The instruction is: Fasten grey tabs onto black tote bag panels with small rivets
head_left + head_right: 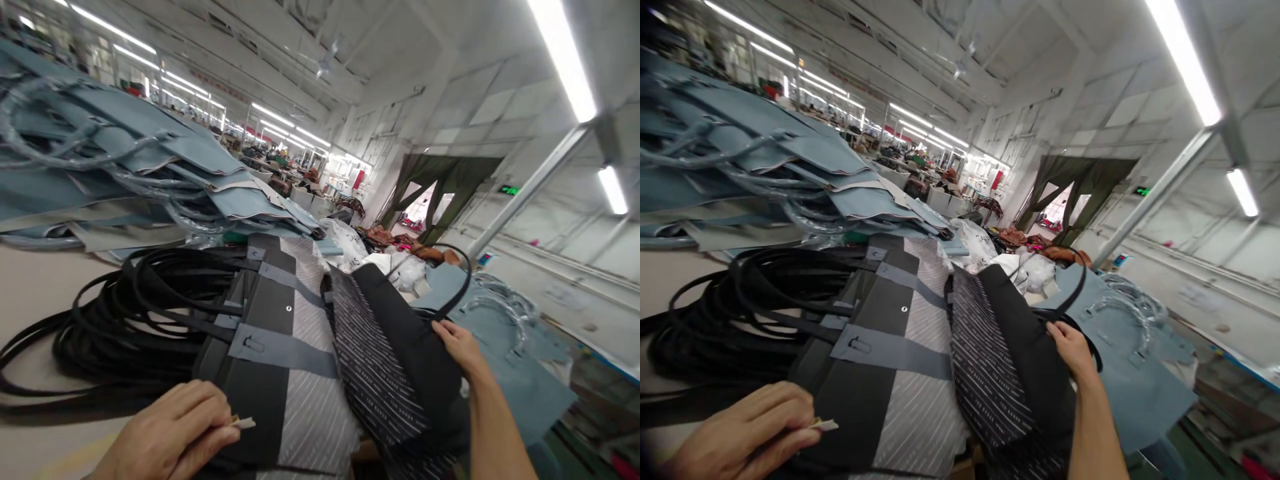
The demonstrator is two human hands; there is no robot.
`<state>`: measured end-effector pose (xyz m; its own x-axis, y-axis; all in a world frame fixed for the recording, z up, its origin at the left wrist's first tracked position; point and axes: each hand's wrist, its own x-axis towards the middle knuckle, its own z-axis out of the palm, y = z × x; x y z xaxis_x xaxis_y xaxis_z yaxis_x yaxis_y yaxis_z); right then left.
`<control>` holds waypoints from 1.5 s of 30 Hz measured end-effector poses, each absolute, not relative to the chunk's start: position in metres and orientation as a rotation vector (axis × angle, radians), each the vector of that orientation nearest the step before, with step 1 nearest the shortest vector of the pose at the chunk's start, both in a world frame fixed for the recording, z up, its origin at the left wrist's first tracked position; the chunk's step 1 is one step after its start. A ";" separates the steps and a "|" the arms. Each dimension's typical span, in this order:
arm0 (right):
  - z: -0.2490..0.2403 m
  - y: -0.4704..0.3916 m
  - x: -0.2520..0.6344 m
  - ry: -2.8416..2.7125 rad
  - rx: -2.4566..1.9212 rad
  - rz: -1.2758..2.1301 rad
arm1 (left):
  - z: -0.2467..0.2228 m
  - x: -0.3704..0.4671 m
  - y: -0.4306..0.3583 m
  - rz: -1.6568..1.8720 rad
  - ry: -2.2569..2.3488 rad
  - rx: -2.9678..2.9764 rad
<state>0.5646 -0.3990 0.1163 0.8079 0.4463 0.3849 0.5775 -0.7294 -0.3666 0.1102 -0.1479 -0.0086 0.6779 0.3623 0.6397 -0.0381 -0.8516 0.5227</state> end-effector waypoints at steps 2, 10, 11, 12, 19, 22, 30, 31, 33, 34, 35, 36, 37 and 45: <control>0.111 -0.420 0.566 -0.603 -2.631 -0.372 | 0.002 0.113 -0.152 1.019 0.233 2.371; 0.072 -0.337 0.378 -1.480 -1.887 -0.135 | 0.011 0.117 -0.160 0.943 0.256 2.414; 0.068 -0.321 0.348 -1.656 -1.737 -0.120 | 0.011 0.116 -0.160 0.936 0.258 2.425; 0.063 -0.308 0.324 -1.767 -1.630 -0.132 | 0.011 0.115 -0.160 0.932 0.260 2.436; 0.045 -0.270 0.279 -2.029 -1.453 -0.168 | 0.000 0.108 -0.158 0.926 0.327 2.435; 0.041 -0.266 0.280 -2.061 -1.463 -0.216 | -0.002 0.109 -0.155 0.933 0.359 2.421; 0.024 -0.249 0.284 -1.819 -1.550 -0.211 | 0.001 0.118 -0.156 1.006 0.317 2.397; 0.022 -0.244 0.293 -1.732 -1.621 -0.171 | 0.000 0.119 -0.156 1.039 0.307 2.377; 0.017 -0.231 0.319 -1.491 -1.783 -0.005 | -0.006 0.122 -0.155 1.069 0.309 2.331; 0.016 -0.223 0.334 -1.336 -1.828 0.134 | -0.011 0.124 -0.154 1.066 0.332 2.310; 0.014 -0.214 0.349 -1.178 -1.836 0.292 | -0.016 0.126 -0.152 1.061 0.364 2.290; 0.013 -0.205 0.364 -1.040 -1.815 0.432 | -0.021 0.128 -0.150 1.053 0.399 2.270; 0.011 -0.195 0.377 -0.937 -1.783 0.536 | -0.026 0.130 -0.148 1.041 0.434 2.252; -0.004 -0.151 0.413 -0.825 -1.830 0.703 | -0.042 0.129 -0.146 0.988 0.493 2.222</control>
